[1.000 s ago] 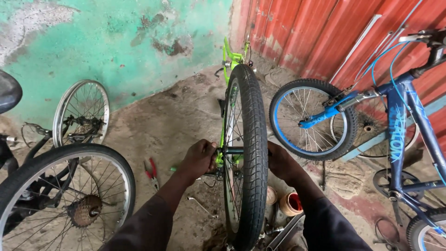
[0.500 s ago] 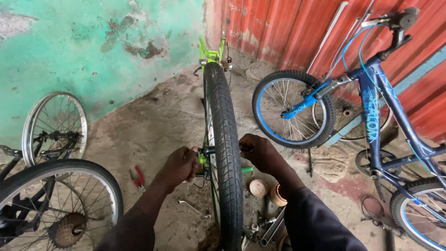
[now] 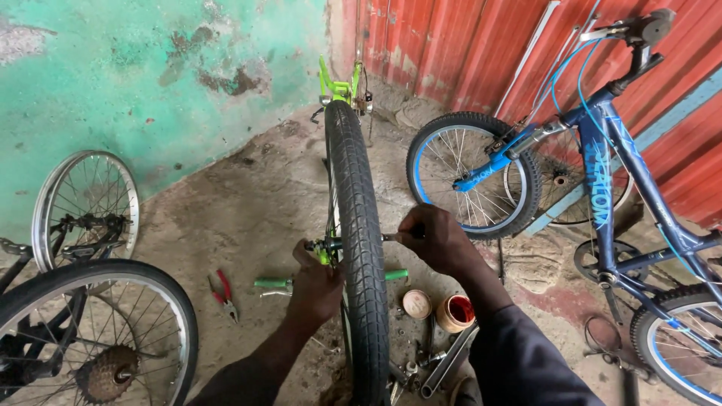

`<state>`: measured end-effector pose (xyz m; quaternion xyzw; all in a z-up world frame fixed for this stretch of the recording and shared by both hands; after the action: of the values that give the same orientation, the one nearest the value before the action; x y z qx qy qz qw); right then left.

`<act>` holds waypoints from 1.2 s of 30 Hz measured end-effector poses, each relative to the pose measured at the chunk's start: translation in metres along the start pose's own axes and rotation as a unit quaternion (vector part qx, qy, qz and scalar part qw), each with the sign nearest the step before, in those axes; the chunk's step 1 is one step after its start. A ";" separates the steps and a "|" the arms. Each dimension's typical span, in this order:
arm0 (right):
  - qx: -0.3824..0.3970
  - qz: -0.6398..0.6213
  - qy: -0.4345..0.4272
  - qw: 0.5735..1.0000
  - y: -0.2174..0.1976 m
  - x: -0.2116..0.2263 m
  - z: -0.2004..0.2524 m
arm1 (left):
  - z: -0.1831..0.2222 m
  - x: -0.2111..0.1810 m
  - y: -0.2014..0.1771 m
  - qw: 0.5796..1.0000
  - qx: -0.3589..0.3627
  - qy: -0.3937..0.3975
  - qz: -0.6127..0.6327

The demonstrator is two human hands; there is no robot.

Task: Attaching a front wheel to a bicycle fork and tightening the axle nuts using a wrench.

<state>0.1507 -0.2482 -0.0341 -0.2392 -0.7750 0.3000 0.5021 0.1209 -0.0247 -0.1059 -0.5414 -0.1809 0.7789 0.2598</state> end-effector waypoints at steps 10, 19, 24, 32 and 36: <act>0.131 -0.195 0.213 0.948 0.081 -0.065 0.032 | -0.039 0.032 0.008 0.983 -0.183 0.028 0.009; -0.170 -0.345 0.125 0.914 0.024 0.006 0.006 | -0.051 0.041 0.010 0.976 -0.205 0.039 -0.059; -0.083 -0.165 0.137 0.973 0.022 -0.021 0.008 | -0.043 0.036 0.007 0.971 -0.219 0.030 -0.087; -0.111 -0.300 0.177 0.931 0.037 -0.008 0.010 | -0.053 0.042 0.012 0.970 -0.204 -0.013 -0.131; -0.113 -0.262 0.105 0.953 0.015 0.000 0.005 | -0.053 0.045 0.011 0.974 -0.193 -0.022 -0.115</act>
<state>0.1472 -0.2382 -0.0464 -0.1133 -0.7825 0.0420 0.6109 0.1559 -0.0067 -0.1649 -0.5399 -0.3946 0.7059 0.2335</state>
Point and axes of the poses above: each hand's wrist, its own z-axis away from the middle knuckle, its own y-axis out of the palm, x = y × z, the point moved 10 cm from there along -z, towards the middle knuckle, and after that the axes turned 14 degrees about -y, right-handed, at the moved point
